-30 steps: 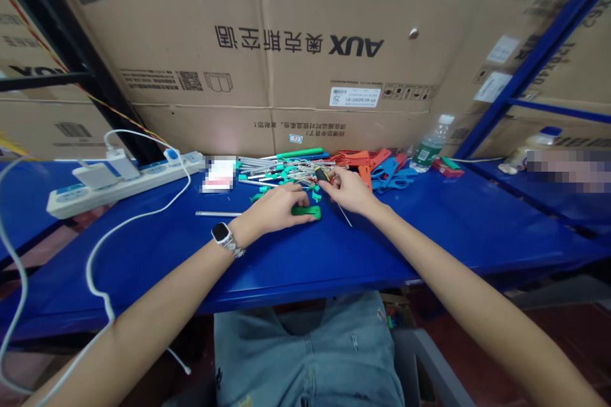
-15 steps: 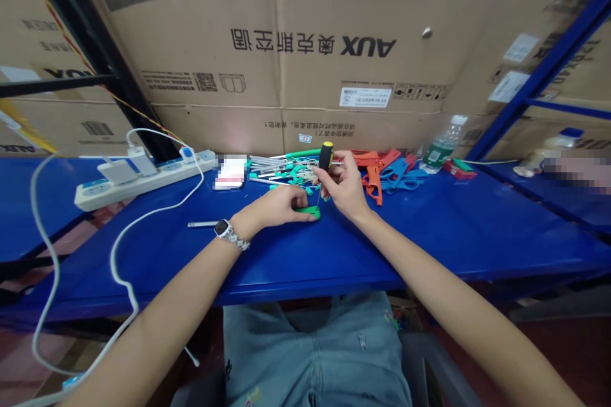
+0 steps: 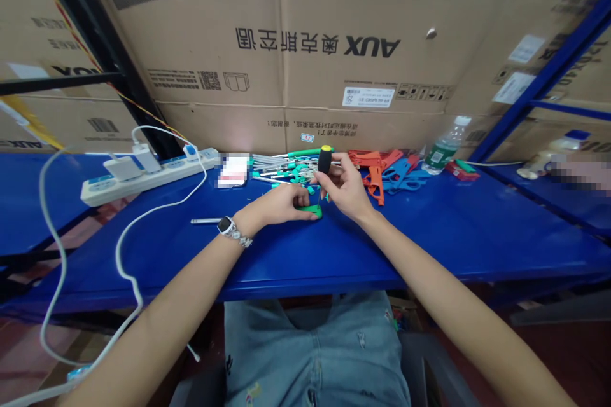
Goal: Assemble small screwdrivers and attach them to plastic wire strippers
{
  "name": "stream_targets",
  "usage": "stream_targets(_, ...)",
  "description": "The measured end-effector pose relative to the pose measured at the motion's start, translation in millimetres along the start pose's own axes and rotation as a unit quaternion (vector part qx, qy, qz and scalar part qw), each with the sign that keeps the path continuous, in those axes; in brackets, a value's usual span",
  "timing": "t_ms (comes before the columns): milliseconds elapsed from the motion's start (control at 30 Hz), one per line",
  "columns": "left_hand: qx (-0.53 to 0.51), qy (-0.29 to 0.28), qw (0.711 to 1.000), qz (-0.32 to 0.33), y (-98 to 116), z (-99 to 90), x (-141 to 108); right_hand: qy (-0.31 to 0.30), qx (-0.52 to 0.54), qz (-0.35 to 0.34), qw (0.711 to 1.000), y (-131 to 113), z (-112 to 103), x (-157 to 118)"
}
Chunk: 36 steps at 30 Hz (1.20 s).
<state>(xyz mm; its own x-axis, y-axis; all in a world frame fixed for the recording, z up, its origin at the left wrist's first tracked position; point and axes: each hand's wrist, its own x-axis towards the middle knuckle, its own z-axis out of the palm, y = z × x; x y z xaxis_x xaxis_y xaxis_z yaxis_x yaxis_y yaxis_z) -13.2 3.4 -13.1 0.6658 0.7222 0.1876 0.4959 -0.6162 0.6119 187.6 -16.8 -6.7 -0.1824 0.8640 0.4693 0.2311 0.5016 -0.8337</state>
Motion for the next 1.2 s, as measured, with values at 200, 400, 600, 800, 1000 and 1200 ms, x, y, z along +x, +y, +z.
stream_targets(200,0.002,-0.004,1.000,0.000,-1.9,0.9,0.5,0.044,0.007,-0.007,0.999,-1.7,2.2,3.1)
stream_targets(400,0.018,-0.018,1.000,0.001,4.1,-2.9,0.1,0.091,0.073,0.001,0.993,0.2,10.4,4.1)
stream_targets(600,0.032,-0.024,0.999,0.000,7.1,-4.1,-0.2,-0.023,0.107,0.031,0.993,-1.1,1.2,7.5)
stream_targets(800,0.037,-0.026,0.999,0.005,5.4,-4.7,-0.4,-0.100,0.109,0.020,0.989,-2.2,-9.8,9.0)
stream_targets(1000,0.029,-0.018,0.999,0.009,2.8,-4.3,-0.3,-0.095,0.100,0.012,0.990,2.8,-11.1,8.3)
stream_targets(1200,0.028,-0.011,0.999,0.010,-0.5,-3.8,-0.3,-0.065,0.124,0.043,0.989,2.6,-0.9,4.0)
